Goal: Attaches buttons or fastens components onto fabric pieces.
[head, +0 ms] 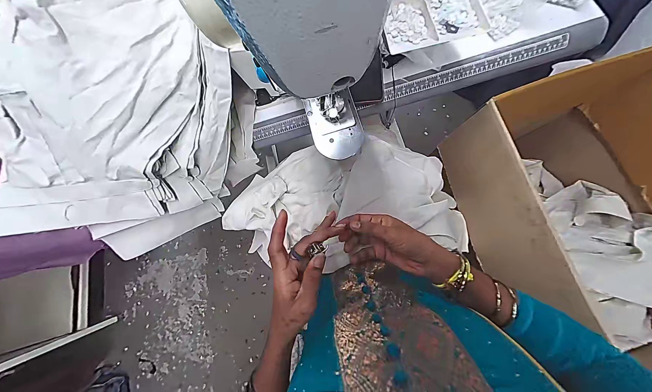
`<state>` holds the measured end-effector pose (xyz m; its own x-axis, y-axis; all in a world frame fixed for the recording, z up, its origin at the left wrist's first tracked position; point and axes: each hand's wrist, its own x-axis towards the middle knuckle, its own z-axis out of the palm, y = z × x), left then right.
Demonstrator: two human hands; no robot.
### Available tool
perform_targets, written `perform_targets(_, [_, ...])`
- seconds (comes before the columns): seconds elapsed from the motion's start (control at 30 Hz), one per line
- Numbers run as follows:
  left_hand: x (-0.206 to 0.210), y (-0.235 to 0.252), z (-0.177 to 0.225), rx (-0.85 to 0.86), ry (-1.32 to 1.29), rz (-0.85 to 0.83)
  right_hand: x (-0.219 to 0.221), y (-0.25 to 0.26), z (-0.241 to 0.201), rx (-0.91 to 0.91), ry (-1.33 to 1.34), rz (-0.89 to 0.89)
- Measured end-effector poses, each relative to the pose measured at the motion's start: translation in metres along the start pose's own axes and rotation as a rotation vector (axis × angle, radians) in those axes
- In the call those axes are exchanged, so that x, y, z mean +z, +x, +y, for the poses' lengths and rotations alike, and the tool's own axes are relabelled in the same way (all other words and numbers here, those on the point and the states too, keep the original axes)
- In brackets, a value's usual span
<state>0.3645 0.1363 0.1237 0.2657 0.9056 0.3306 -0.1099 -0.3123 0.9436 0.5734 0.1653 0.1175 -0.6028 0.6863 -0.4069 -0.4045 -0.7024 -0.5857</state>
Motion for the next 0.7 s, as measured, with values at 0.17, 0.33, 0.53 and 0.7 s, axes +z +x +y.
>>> perform_targets(0.17, [0.007, 0.0, -0.005, -0.04, -0.204, 0.066, 0.012, 0.001, 0.007, 0.007, -0.031, -0.081])
perform_targets(0.33, [0.008, -0.003, -0.006, 0.032, 0.058, -0.012, 0.014, 0.005, 0.017, 0.012, 0.166, -0.17])
perform_targets(0.53, [0.002, -0.004, -0.007, 0.167, 0.325, -0.08, 0.011, 0.007, 0.02, 0.007, 0.282, -0.221])
perform_targets(0.7, [0.009, -0.002, 0.006, 0.221, 0.631, -0.185, 0.01, 0.003, 0.007, -0.155, 0.041, -0.028])
